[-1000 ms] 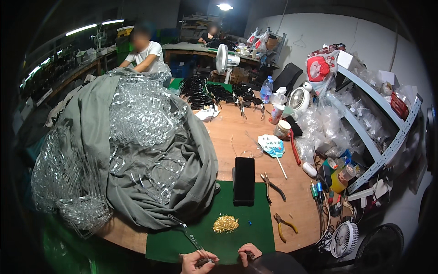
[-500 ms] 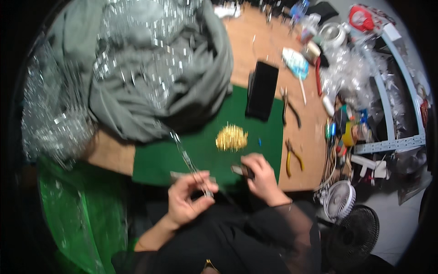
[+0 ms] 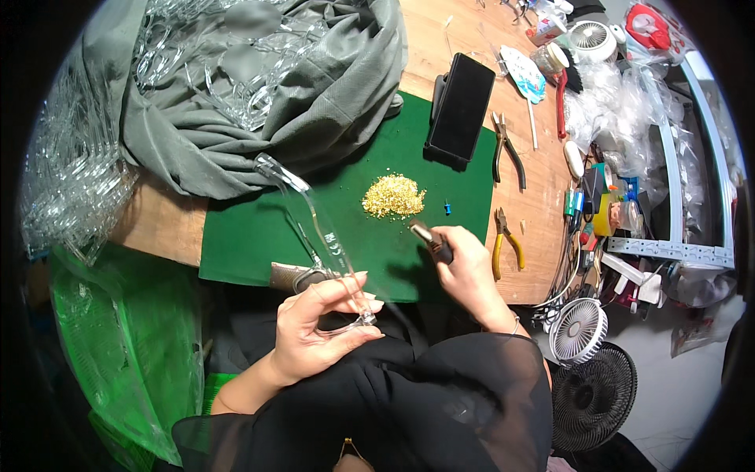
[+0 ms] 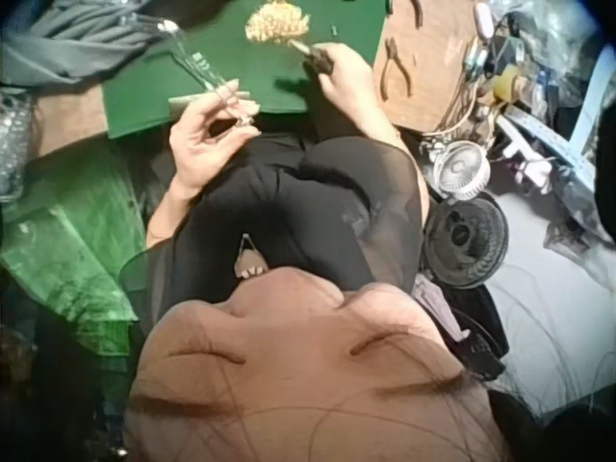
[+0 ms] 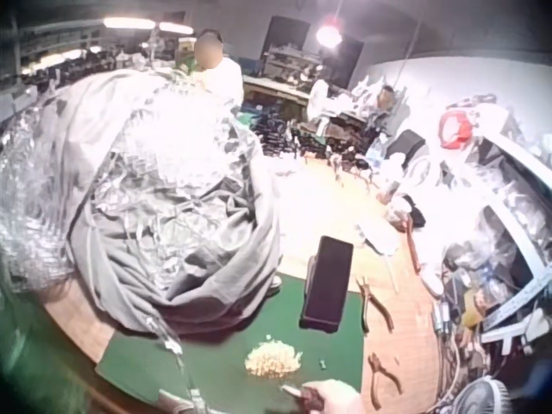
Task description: The person uses a screwdriver to tighten screws on clear eyeglass frames. They repeatedly pick up frames, adjust the screws, and place the frames back on the table.
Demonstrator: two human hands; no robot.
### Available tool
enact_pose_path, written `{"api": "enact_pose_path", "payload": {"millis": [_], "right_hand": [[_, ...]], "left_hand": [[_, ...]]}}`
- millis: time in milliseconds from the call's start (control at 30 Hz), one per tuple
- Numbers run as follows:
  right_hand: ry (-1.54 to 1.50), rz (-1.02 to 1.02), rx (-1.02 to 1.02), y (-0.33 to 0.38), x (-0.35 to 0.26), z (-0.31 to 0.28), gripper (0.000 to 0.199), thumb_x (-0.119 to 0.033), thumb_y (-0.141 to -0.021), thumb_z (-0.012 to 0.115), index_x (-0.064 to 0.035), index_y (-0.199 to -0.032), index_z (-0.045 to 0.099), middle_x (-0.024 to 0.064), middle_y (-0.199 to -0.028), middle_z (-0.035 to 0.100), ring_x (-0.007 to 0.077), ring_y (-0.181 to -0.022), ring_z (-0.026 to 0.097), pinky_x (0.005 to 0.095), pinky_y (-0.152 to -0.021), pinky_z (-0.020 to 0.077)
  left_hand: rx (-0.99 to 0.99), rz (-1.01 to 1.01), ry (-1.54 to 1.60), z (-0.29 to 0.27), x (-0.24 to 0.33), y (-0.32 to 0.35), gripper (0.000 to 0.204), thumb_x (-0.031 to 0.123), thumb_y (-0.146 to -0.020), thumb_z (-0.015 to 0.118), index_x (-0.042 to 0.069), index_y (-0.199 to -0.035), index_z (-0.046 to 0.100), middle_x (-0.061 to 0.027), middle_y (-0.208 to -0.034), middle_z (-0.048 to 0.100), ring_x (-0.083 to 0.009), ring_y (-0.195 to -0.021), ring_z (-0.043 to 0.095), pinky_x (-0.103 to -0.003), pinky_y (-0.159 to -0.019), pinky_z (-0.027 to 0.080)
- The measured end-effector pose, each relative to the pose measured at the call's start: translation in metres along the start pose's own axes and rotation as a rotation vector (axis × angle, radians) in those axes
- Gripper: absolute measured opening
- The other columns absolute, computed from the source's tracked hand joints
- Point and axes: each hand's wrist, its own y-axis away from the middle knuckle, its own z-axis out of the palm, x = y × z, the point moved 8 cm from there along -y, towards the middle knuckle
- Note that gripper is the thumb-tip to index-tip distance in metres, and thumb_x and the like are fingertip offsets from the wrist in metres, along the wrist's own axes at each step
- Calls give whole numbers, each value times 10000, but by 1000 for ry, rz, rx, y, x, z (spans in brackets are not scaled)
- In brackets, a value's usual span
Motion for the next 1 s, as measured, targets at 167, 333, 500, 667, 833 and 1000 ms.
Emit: {"api": "enact_pose_path", "payload": {"millis": [167,333,500,667,833,1000], "right_hand": [[-102,149,14,-10,16,28,172,-14,-677,614,-38,-842,571,138,-764,557,326,-720,555,395,-645,446],[-45,35,58,-13,4,33,166,-93,-718,672,-17,-815,561,127,-753,547,315,-686,556,356,-599,436],[18,112,-7,-20,5,38,184,-127,-736,663,-7,-780,530,128,-728,517,329,-673,528,380,-575,404],[-202,156,-110,-20,5,30,97,-56,-771,601,-9,-783,517,86,-709,507,201,-630,502,305,-591,403],[-748,-40,-60,-11,-70,-9,130,65,-704,601,-31,-774,549,60,-726,560,185,-658,540,272,-626,440],[-810,-508,12,-9,-121,-19,140,12,-663,667,-38,-771,592,62,-733,596,189,-639,544,284,-581,416]], "left_hand": [[-6,-48,0,5,1,-4,506,36,-622,778,-62,-1041,511,-134,-844,657,-213,-832,648,-324,-820,482],[37,-29,14,-2,-1,2,536,50,-602,794,-59,-1040,506,-121,-808,661,-208,-814,652,-336,-827,483],[-1,-25,8,3,1,-5,552,59,-614,789,-53,-1073,505,-131,-861,661,-186,-815,645,-285,-780,478],[38,-27,-47,-1,7,-10,555,61,-629,777,-55,-1109,522,-111,-845,667,-164,-796,641,-261,-759,476],[52,-32,-78,-5,17,-6,504,51,-644,765,-52,-1085,544,-107,-838,666,-148,-753,644,-252,-734,486],[64,-76,-101,-5,19,1,508,29,-638,767,-62,-1083,539,-110,-813,660,-156,-763,647,-246,-704,488]]}}
